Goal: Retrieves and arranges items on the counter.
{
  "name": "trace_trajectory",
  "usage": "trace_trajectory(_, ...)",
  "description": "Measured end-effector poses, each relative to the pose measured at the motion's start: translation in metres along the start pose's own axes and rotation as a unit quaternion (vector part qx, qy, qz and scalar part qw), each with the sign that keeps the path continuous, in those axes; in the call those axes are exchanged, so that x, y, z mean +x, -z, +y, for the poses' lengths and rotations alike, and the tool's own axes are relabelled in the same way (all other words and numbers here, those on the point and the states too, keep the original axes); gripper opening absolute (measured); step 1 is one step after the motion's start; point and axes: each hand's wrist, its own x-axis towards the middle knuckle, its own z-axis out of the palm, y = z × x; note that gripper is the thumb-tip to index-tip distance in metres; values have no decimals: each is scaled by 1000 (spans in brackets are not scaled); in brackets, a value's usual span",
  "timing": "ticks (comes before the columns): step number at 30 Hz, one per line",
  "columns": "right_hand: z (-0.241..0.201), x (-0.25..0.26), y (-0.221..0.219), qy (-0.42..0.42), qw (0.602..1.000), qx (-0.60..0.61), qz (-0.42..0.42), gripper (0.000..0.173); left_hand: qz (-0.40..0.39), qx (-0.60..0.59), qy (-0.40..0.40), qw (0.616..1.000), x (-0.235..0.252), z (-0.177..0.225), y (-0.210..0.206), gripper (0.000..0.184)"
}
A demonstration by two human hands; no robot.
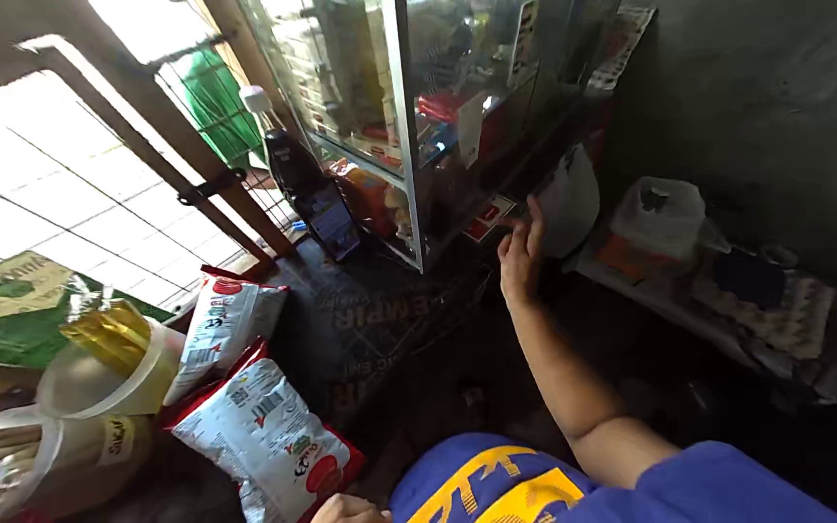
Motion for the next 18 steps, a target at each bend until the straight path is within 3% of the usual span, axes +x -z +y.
trace_trajectory(2,7,34,-11,14,998,52,-12,51,7,-20,6,1000,17,-4,-21,37)
trace_trajectory(5,7,64,-23,-8,994,105,-15,21,35,5,31,999,47,3,-48,33)
trace_trajectory(7,13,81,-25,5,996,89,-9,18,41,37,46,997,67,5,-66,31)
trace_trajectory(13,61,120,-43,57,995,51,60,53,26,69,79,994,101,9,-106,31)
trace_trajectory(18,69,114,-53,71,997,38,9,71,72,81,108,988,116,10,-120,33)
